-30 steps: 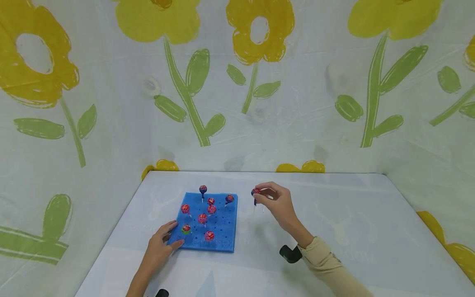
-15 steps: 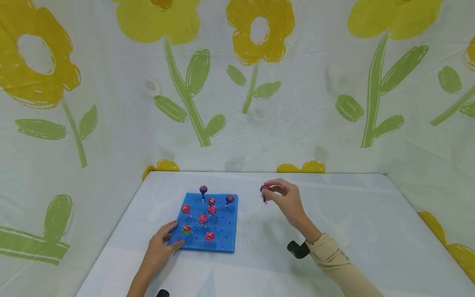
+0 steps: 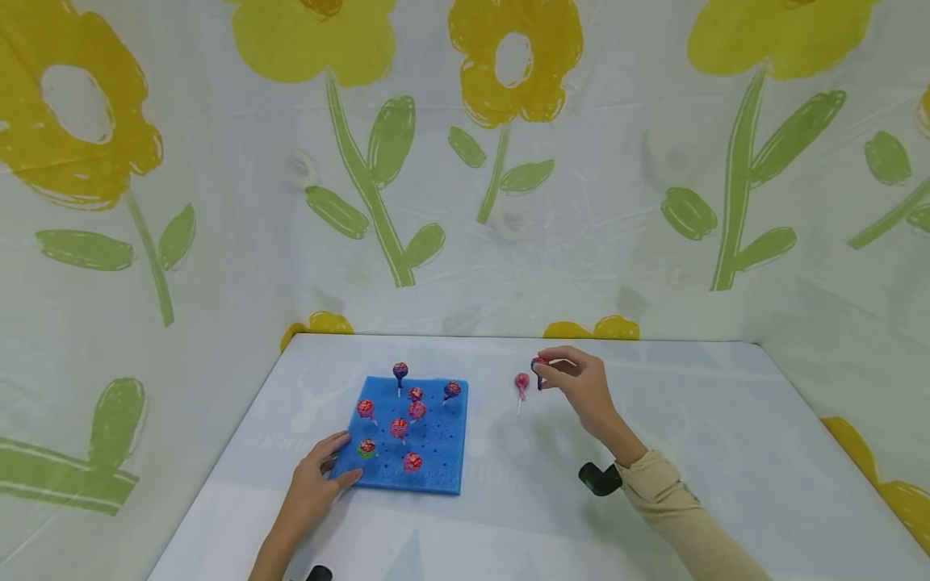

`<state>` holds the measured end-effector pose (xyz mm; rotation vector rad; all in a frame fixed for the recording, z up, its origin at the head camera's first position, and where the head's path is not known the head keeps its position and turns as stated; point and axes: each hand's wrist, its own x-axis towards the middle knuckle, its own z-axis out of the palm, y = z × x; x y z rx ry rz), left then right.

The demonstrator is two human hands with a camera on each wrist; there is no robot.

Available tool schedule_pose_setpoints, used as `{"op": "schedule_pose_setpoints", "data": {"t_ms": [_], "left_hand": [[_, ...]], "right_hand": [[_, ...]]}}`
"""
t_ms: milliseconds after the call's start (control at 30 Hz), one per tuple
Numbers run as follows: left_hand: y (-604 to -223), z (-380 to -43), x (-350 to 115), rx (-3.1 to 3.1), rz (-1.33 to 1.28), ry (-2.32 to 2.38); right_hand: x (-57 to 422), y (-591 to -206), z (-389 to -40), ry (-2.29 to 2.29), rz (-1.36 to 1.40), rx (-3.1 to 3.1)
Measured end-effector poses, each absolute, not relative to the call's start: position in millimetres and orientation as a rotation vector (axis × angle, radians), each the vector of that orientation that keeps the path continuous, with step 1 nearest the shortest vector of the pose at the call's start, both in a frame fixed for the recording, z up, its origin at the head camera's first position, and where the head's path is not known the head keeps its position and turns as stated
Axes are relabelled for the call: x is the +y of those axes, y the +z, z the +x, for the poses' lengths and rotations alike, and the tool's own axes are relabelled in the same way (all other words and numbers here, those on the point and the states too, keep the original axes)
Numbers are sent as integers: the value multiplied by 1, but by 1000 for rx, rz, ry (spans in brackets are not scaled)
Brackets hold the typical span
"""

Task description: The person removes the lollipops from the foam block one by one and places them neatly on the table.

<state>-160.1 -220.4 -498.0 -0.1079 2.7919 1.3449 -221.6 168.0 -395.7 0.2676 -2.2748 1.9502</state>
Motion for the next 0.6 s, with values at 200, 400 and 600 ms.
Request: {"op": "schedule_pose_setpoints", "data": {"t_ms": [200, 400, 600], "left_hand": [[-498, -160, -220, 2791, -112, 1345], [-499, -160, -220, 2796, -107, 1341], [-499, -160, -220, 2804, -117, 1335]], "right_hand": [[183, -418, -240, 1977, 200, -2299], [189, -427, -249, 1948, 118, -2340], [193, -435, -259, 1928, 58, -2401]]}}
